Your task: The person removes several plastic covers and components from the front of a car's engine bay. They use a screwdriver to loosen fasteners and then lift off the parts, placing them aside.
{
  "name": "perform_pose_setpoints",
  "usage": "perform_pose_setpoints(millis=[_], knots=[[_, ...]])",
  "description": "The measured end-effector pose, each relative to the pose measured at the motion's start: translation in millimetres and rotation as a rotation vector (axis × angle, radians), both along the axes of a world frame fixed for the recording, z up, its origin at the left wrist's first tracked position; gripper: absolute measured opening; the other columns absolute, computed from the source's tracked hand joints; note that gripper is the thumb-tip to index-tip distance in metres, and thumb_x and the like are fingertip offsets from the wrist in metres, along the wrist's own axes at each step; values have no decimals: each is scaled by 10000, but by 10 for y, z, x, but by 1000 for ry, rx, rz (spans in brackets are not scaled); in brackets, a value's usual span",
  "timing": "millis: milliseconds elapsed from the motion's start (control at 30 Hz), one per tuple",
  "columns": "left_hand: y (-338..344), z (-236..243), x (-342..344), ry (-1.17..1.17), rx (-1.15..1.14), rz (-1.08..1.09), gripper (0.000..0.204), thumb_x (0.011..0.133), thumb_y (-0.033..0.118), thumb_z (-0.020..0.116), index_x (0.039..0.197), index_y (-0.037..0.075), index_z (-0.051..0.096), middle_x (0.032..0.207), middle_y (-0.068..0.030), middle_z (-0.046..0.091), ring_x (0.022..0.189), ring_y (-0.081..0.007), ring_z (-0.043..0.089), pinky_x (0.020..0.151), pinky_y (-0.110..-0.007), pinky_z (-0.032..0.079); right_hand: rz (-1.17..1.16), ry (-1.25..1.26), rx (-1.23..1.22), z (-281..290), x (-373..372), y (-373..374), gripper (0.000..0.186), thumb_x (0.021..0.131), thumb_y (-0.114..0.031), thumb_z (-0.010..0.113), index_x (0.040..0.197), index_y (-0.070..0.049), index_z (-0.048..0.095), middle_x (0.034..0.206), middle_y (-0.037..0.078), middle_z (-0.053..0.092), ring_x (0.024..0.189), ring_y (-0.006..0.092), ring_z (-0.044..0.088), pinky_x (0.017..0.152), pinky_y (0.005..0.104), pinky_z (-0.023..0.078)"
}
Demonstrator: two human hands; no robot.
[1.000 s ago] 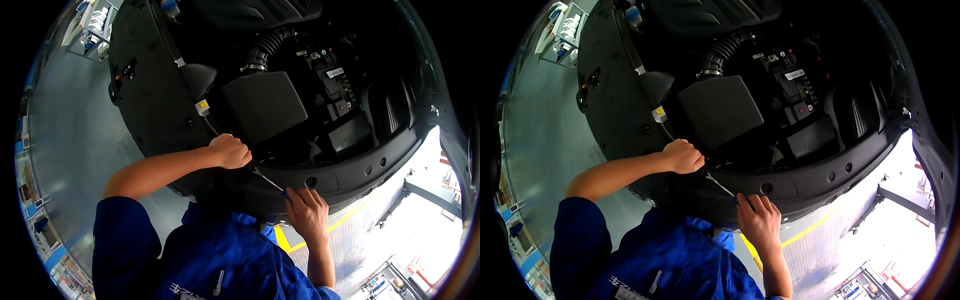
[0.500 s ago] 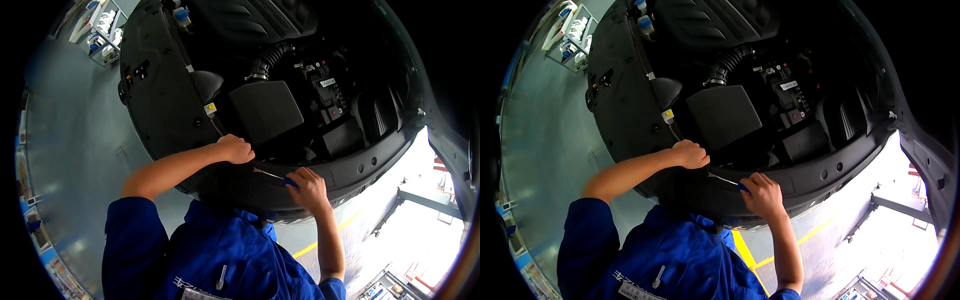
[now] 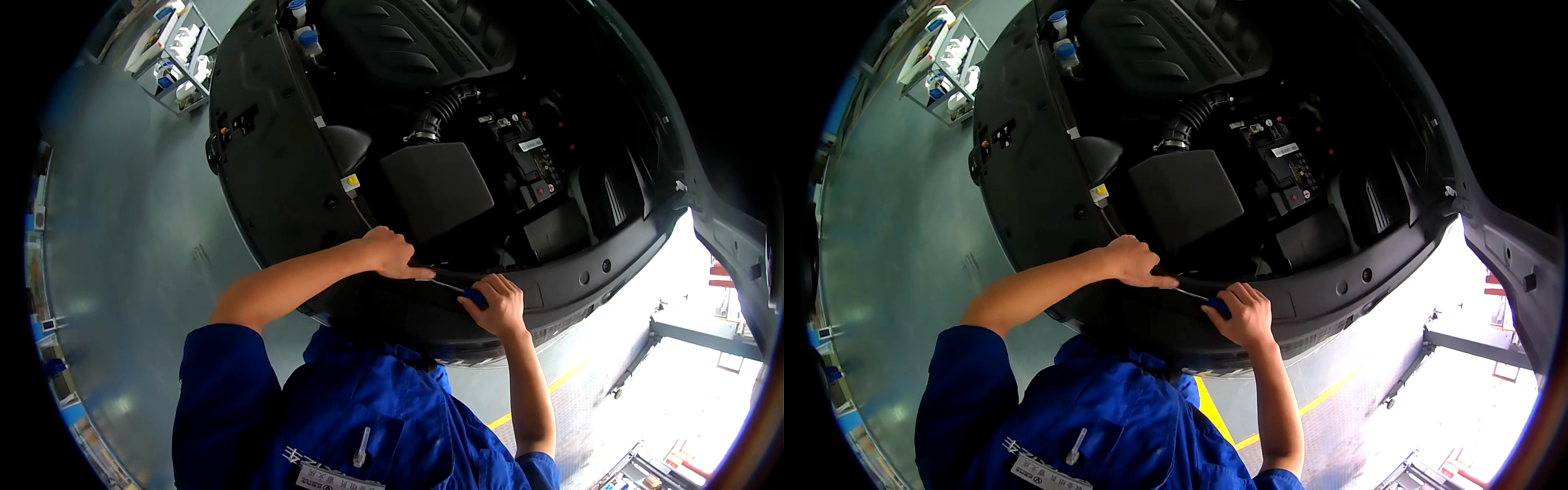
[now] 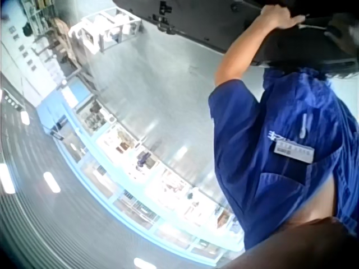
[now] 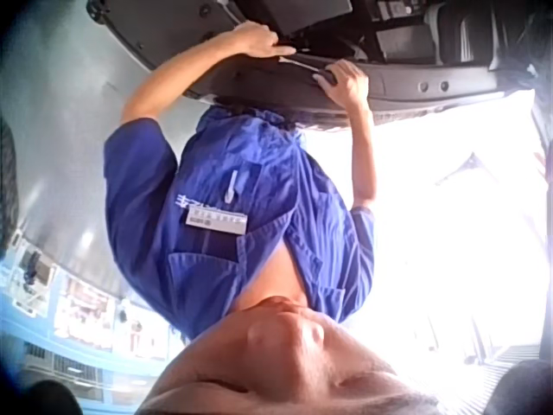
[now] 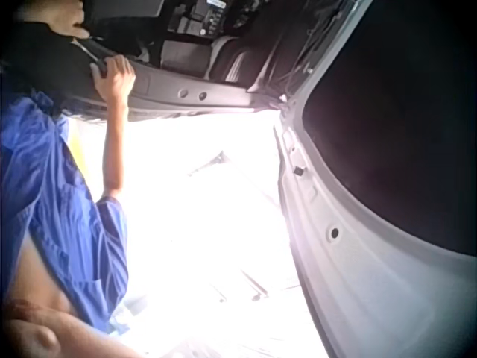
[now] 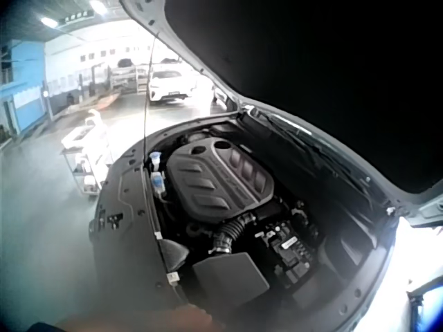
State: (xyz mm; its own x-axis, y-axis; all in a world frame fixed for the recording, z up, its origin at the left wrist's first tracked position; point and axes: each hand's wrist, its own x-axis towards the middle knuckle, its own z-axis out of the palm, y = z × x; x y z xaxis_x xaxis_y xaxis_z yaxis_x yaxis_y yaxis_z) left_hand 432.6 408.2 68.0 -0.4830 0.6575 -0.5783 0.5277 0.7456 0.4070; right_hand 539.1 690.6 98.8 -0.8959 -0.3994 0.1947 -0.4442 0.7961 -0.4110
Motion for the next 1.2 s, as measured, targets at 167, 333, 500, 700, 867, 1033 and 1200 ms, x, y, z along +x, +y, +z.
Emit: perform_pose_setpoints(millis=[167, 333, 500, 700, 867, 1033, 1200], knots=[[-29, -148, 54, 64, 28, -23, 821, 1001, 719, 375, 819, 15, 756, 762, -180, 737, 785, -372, 738, 826, -456, 581, 5, -41, 51, 127, 75, 37, 282, 792, -299, 879, 858, -54, 756, 825, 55, 683, 780, 223, 702, 662, 335, 583], [-59, -150, 56, 92, 54, -45, 759, 1011, 664, 393, 869, 14, 760, 778, -187, 740, 815, -374, 737, 875, -474, 567, 32, -167, 188, 651, 193, -24, 295, 826, -341, 846, 871, -63, 762, 859, 54, 680, 806, 219, 694, 676, 338, 585], [-40, -87, 93, 61, 50, -5, 752, 1008, 662, 408, 914, 12, 776, 845, -200, 757, 874, -382, 738, 906, -483, 559, 116, -174, 299, 682, 310, -197, 306, 850, -366, 816, 854, -71, 734, 877, 46, 664, 853, 214, 691, 685, 345, 584], [-49, -89, 97, 49, 15, 14, 768, 1012, 669, 404, 975, 7, 791, 919, -210, 769, 927, -385, 742, 915, -481, 564, 72, -67, 128, 392, 475, -198, 302, 805, -340, 851, 848, -70, 723, 836, 46, 644, 788, 218, 645, 672, 347, 556], [-46, -38, 108, 53, 24, 2, 774, 1016, 674, 404, 978, 4, 790, 924, -212, 769, 936, -388, 742, 909, -479, 569, 34, 72, 46, 55, 687, -134, 334, 732, -310, 905, 832, -55, 715, 836, 50, 653, 767, 239, 633, 679, 365, 542], [-57, -58, 125, 65, 26, -1, 758, 1023, 659, 408, 987, 3, 788, 921, -210, 767, 933, -391, 739, 913, -482, 566, -8, 61, 72, 175, 793, -134, 316, 749, -299, 888, 846, -53, 715, 852, 45, 651, 784, 233, 639, 681, 365, 551], [-108, 102, 154, 108, 84, -28, 747, 1029, 652, 403, 931, 16, 782, 867, -193, 759, 886, -384, 735, 897, -484, 558, -79, -17, 127, 316, 1040, -56, 305, 786, -320, 861, 855, -58, 719, 868, 38, 639, 803, 220, 636, 677, 347, 553]])
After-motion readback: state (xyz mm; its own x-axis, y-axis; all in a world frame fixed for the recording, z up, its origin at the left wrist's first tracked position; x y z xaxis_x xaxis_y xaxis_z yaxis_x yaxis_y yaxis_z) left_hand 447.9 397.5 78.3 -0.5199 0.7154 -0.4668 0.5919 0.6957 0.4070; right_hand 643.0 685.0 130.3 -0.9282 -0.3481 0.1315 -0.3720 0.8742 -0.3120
